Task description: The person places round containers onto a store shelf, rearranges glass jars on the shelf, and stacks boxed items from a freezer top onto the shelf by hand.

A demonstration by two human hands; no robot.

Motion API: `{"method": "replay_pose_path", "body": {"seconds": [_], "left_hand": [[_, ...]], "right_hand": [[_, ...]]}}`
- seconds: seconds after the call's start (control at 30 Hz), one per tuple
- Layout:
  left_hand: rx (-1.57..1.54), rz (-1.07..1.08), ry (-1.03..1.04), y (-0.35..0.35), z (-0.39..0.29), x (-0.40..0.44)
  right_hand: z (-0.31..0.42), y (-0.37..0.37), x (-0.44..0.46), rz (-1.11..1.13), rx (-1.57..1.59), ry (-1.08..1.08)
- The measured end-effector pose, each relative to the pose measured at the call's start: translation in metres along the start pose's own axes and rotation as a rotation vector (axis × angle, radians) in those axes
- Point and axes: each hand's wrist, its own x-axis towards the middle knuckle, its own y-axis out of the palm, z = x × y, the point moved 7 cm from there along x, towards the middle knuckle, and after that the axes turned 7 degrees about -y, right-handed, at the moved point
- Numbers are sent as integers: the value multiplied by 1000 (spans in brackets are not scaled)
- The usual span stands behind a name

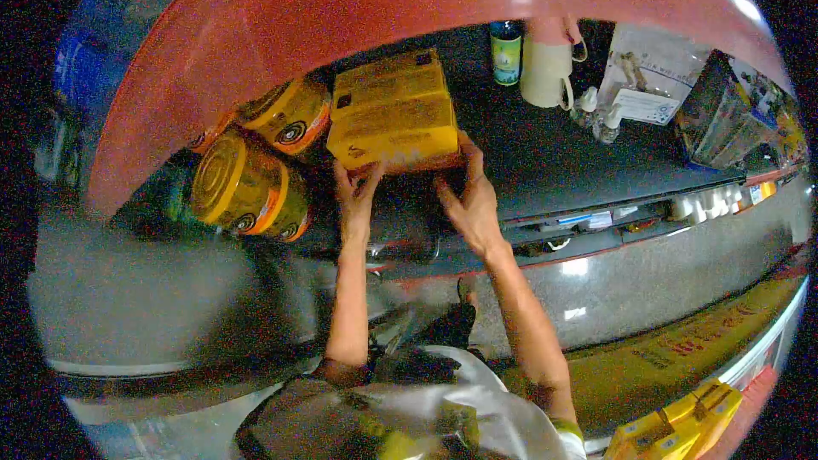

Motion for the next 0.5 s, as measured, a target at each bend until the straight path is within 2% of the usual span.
{"method": "replay_pose_path", "body": {"seconds": [0.13,0.27,0.4,0.5], "left_hand": [[-21,16,29,0,10,8],[66,-31,-40,-4,16,10],[55,-69,60,-6,15,12],[83,-58,82,-3,10,11]], "right_hand": [[-7,4,2,7,-68,20],[-10,7,5,12,-110,28],[-16,10,7,23,-140,21],[-10,8,8,21,-213,-64]]}}
